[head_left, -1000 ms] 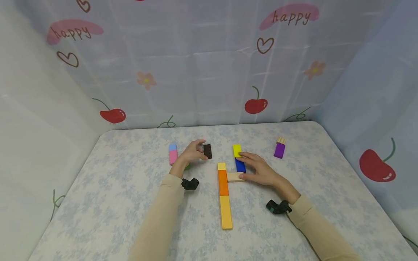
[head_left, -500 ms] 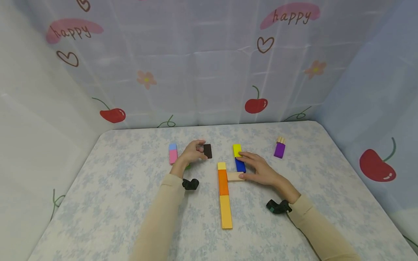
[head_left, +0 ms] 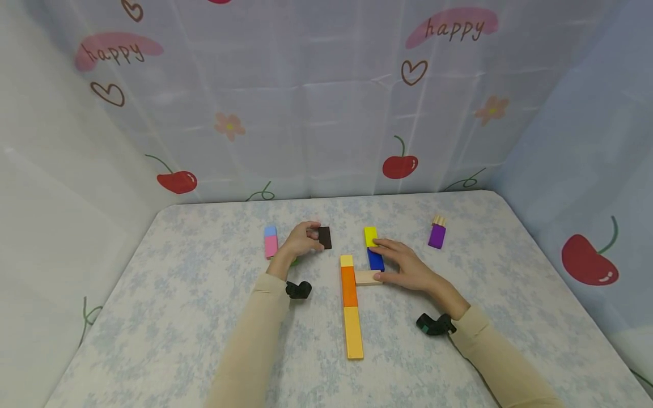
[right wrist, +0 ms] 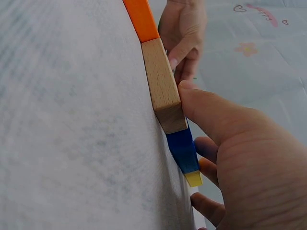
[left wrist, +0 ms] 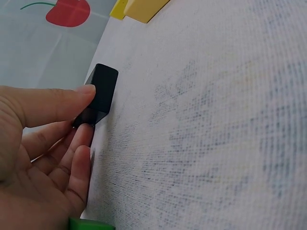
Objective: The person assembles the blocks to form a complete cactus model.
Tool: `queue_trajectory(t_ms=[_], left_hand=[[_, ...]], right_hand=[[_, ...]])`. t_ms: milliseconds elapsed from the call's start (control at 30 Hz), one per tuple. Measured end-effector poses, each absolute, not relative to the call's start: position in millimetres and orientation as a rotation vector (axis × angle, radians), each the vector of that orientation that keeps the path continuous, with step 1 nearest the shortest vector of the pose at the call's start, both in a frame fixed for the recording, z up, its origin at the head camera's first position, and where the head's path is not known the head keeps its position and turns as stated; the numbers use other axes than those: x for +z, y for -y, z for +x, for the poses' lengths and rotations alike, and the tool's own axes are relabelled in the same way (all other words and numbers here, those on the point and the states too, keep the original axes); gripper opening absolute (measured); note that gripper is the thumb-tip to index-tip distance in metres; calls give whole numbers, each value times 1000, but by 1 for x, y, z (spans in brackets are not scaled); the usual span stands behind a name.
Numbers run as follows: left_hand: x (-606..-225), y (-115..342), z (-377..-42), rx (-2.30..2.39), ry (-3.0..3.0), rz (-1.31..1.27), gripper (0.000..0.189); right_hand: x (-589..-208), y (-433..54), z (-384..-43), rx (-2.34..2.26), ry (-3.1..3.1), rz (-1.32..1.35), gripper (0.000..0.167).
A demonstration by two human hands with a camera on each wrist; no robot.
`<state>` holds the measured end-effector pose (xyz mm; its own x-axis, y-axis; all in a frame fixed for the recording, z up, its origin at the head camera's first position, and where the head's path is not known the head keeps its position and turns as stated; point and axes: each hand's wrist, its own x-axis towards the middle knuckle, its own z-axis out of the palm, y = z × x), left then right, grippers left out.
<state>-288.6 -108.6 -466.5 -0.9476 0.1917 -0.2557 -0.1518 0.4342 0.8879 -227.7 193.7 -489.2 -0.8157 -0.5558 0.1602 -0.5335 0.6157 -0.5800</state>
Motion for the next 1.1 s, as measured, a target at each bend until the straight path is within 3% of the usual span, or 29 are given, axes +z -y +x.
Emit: queue_trajectory(t_ms=[1100], left_hand=[[-464, 85, -284, 1530, -2453, 168, 56]], right_hand=[[-489, -194, -228, -973, -2796, -949, 61]])
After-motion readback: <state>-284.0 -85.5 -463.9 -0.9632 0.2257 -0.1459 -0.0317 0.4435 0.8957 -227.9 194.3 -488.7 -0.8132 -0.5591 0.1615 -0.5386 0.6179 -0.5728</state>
